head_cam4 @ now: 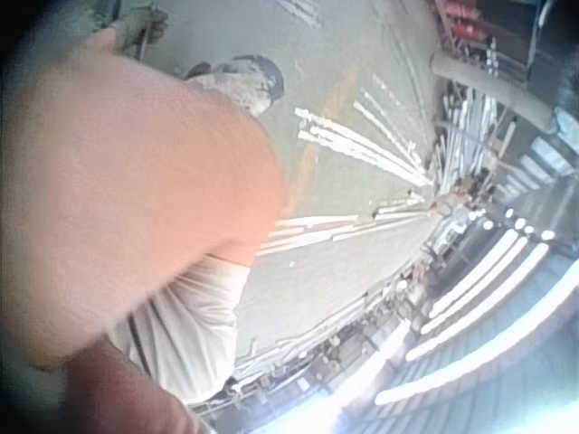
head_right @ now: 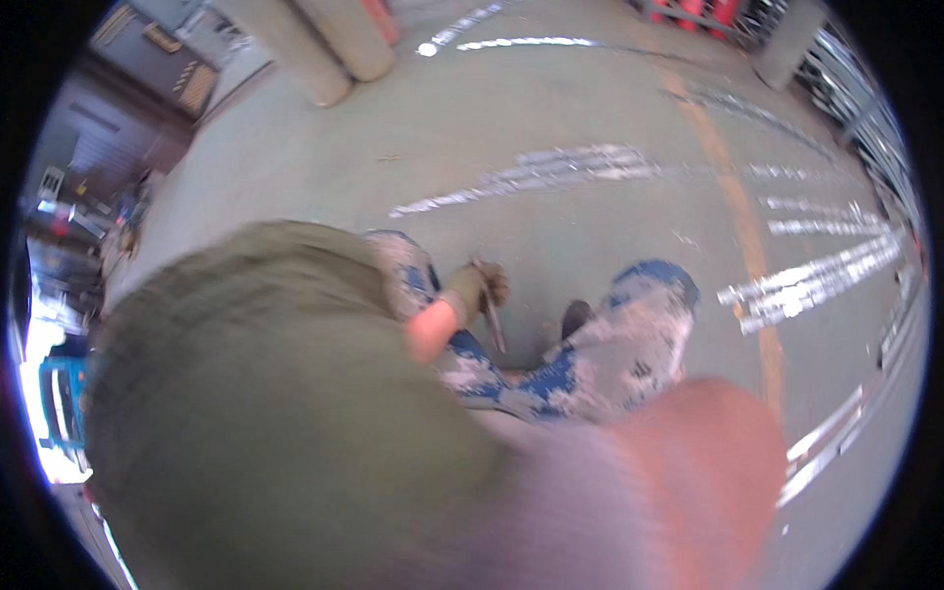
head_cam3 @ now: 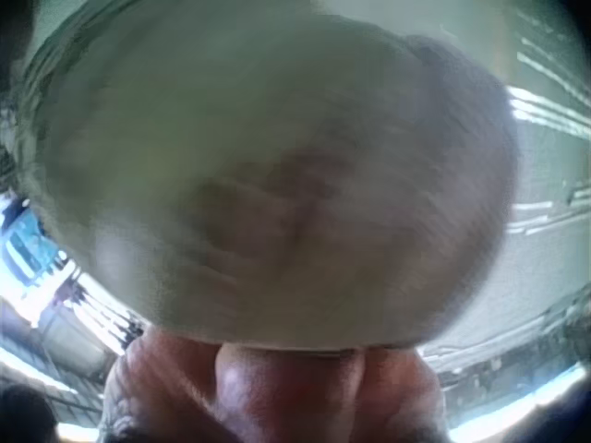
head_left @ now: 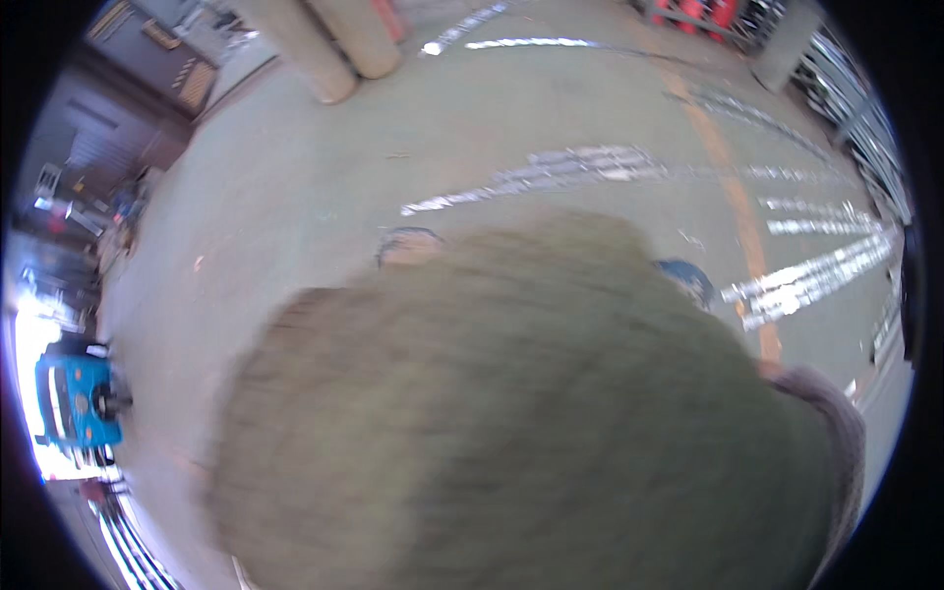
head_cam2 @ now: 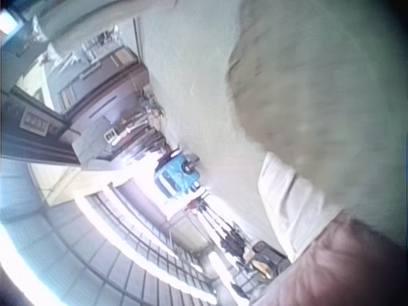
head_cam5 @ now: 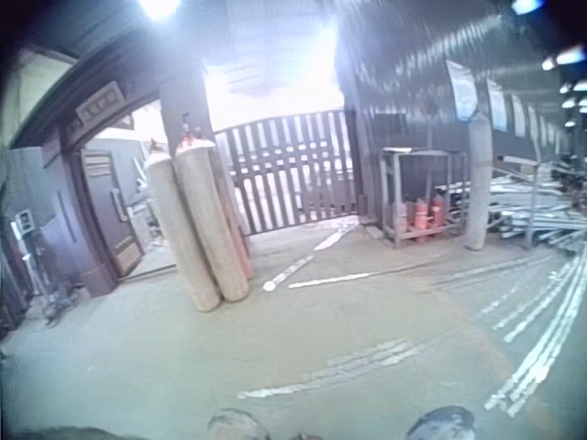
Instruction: The person kneels on the floor and uses tin snips to cut a long metal strip into smaller pieces. The person repeatedly positions the snips, cuts the strip, and places the cut pieces on the floor.
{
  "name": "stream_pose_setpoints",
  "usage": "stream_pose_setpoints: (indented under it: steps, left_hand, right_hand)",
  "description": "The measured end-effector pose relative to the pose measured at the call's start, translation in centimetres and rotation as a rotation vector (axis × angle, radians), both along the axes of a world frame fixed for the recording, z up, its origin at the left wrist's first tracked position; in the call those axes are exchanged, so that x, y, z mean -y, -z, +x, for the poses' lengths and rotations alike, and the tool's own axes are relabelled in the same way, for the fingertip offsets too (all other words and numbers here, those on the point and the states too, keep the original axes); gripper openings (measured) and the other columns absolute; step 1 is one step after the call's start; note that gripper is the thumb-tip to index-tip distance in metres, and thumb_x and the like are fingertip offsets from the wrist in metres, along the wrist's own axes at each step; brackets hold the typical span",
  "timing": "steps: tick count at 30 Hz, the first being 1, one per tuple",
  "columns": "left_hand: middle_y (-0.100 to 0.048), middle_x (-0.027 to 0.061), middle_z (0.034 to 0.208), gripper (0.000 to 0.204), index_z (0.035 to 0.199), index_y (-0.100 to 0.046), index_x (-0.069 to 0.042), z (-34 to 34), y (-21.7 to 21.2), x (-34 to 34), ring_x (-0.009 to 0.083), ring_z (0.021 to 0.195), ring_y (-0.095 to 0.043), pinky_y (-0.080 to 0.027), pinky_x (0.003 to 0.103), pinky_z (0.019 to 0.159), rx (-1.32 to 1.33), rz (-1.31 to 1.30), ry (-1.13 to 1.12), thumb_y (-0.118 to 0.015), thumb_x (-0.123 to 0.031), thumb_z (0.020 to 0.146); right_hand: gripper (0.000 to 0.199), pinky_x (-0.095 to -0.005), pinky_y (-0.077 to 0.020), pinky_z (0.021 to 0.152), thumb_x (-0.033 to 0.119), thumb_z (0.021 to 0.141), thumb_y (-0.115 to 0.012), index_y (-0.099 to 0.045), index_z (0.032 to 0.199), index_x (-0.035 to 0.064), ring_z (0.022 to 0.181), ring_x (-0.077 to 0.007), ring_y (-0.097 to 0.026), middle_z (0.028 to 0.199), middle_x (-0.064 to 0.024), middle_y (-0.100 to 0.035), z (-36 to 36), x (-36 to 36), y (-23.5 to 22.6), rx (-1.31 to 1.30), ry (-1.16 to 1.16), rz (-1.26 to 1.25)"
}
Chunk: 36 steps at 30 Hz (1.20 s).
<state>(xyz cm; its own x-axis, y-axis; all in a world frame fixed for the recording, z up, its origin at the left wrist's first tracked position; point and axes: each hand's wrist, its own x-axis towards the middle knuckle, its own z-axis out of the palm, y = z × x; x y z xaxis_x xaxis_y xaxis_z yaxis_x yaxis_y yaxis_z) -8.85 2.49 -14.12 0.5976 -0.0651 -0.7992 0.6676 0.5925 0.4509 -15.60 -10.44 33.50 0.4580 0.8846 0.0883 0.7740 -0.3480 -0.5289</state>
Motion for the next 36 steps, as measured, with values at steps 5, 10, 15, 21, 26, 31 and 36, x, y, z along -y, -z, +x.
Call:
stream_pose_setpoints:
  steps: [5, 10, 15, 21, 26, 31, 36]
  left_hand:
    - [-0.057, 0.0061, 0.076, 0.009, 0.096, -0.055, -0.006, 1.0, 0.4, -0.1, 0.0213, 0.061, -0.057, -0.050, 0.037, 0.057, 0.111, -0.060, 0.121, -0.063, -0.011, 0.099]
    - [-0.061, 0.0083, 0.079, 0.009, 0.107, -0.060, -0.004, 0.2, -3.0, 2.7, 0.0232, 0.066, -0.061, -0.053, 0.038, 0.060, 0.119, 0.018, 0.129, -0.060, -0.010, 0.101]
    - [-0.064, 0.0104, 0.083, 0.019, 0.118, -0.066, -0.001, -1.3, -7.3, 2.4, 0.0250, 0.070, -0.065, -0.055, 0.040, 0.063, 0.122, 0.125, 0.016, -0.057, -0.009, 0.103]
    - [-0.065, 0.0076, 0.090, 0.020, 0.111, -0.067, 0.000, 0.4, -2.5, 0.0, 0.0210, 0.076, -0.062, -0.051, 0.036, 0.069, 0.242, -0.060, 0.130, -0.056, -0.014, 0.103]
    - [-0.072, 0.0097, 0.123, 0.029, 0.122, -0.067, -0.006, 2.6, 0.3, -4.4, 0.0262, 0.116, -0.067, -0.053, 0.041, 0.101, 0.373, 0.035, 0.330, -0.057, -0.028, 0.106]
    - [-0.068, 0.0137, 0.130, 0.033, 0.132, -0.061, -0.002, 0.3, -5.7, -1.7, 0.0325, 0.124, -0.063, -0.052, 0.049, 0.103, 0.434, 0.030, 0.101, -0.063, -0.022, 0.105]
    - [-0.069, 0.0140, 0.129, 0.038, 0.135, -0.059, -0.003, -0.3, -10.8, 2.5, 0.0289, 0.120, -0.067, -0.053, 0.044, 0.100, 0.504, 0.202, 0.289, -0.067, -0.023, 0.105]
  right_hand:
    - [0.026, -0.0424, -0.0576, 0.084, 0.021, 0.092, -0.069, -0.076, 0.111, 0.0049, 0.095, -0.0302, -0.076, 0.103, -0.0151, -0.078, 1.9, 0.2, 1.6, -0.109, 0.104, 0.082]
    - [0.027, -0.0420, -0.0576, 0.084, 0.021, 0.092, -0.069, -0.076, 0.112, 0.0045, 0.094, -0.0299, -0.076, 0.103, -0.0152, -0.078, 2.1, 2.0, 1.8, -0.247, 0.345, 0.160]
    - [0.031, -0.0430, -0.0572, 0.085, 0.025, 0.092, -0.070, -0.075, 0.113, 0.0039, 0.096, -0.0319, -0.075, 0.106, -0.0164, -0.077, 4.8, 4.4, 6.4, -0.457, 0.460, 0.082]
    - [0.051, -0.0388, -0.0525, 0.101, 0.041, 0.098, -0.068, -0.069, 0.129, 0.0019, 0.116, -0.0325, -0.069, 0.123, -0.0195, -0.072, 6.7, 7.6, 14.7, -0.618, 0.633, 0.076]
    - [0.071, -0.0428, -0.0491, 0.108, 0.046, 0.083, -0.073, -0.061, 0.144, 0.0119, 0.127, -0.0370, -0.063, 0.136, -0.0238, -0.066, 3.9, 5.6, 36.3, -0.642, 0.566, 0.302]
    - [0.059, -0.0466, -0.0515, 0.103, 0.036, 0.082, -0.072, -0.065, 0.131, 0.0029, 0.120, -0.0412, -0.066, 0.126, -0.0241, -0.070, 0.9, 2.3, 38.8, -0.817, 0.784, 0.100]
    - [0.043, -0.0473, -0.0531, 0.099, 0.035, 0.087, -0.069, -0.070, 0.118, 0.0042, 0.115, -0.0421, -0.068, 0.120, -0.0232, -0.072, 1.7, 1.4, 41.1, -0.777, 0.938, 0.206]
